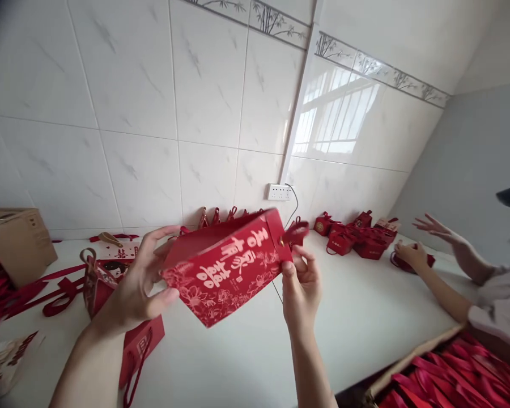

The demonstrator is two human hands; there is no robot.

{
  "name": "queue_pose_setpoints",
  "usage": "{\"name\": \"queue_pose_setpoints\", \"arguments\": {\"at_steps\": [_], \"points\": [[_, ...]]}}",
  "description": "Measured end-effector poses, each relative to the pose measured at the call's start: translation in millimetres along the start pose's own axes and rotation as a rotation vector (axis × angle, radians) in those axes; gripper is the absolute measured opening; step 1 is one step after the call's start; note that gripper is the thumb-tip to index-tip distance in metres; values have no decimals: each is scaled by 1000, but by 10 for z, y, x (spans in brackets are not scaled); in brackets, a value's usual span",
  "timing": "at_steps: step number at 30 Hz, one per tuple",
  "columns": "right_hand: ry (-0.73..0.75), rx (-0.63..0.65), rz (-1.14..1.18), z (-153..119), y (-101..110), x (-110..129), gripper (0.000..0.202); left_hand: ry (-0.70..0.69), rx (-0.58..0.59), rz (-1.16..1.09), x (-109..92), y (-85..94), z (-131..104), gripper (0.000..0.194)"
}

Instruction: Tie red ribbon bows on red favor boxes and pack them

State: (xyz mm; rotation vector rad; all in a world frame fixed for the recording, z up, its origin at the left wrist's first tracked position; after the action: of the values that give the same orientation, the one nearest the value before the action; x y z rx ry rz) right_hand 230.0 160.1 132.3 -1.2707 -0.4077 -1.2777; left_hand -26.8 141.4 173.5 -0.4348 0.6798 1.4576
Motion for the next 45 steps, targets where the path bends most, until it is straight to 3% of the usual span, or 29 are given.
{"name": "queue_pose_setpoints", "arguments": {"at_steps": [5, 9, 16, 21, 27, 31, 38, 42, 45], "points": [[28, -78, 76, -260, 524, 131, 24, -247, 327, 128, -260, -446, -74, 84], [42, -108, 33, -457, 794, 402, 26, -312, 379, 59, -328, -693, -191, 86], [-64, -146, -111, -814, 1013, 506, 26, 177, 172, -392, 36, -882, -478, 60], [-199, -19, -197, -1074, 873, 335, 27, 465, 40, -596, 197, -932, -806, 50], [-423, 47, -282, -1162, 751, 255, 36, 686, 32, -657, 388, -1074, -1067, 41], [-622, 50, -217, -1170, 824, 112, 42, 863, 120, -687, 518, -1274, -1180, 39], [-637, -99, -86, -1180, 1098, 96, 28, 867, 277, -641, 645, -1540, -1196, 43], [-714, -201, 1, -1199, 1296, 91, 20, 907, 459, -579, 712, -1725, -1260, 58], [-819, -228, 152, -1226, 1391, 24, 19, 815, 400, -509, 856, -1762, -1154, 65]]}}
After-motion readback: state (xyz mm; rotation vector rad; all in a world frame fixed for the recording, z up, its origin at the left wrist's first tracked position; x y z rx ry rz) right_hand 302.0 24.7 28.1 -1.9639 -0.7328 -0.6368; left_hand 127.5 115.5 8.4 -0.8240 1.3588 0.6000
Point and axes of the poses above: each hand's wrist, its own z-axis towards the middle knuckle, its own y-axis out of the back of the hand, x = y × z, the point moved 9 cm from there along z, towards the middle knuckle, and after that the axes turned 14 degrees about -y, right-handed, at the moved point
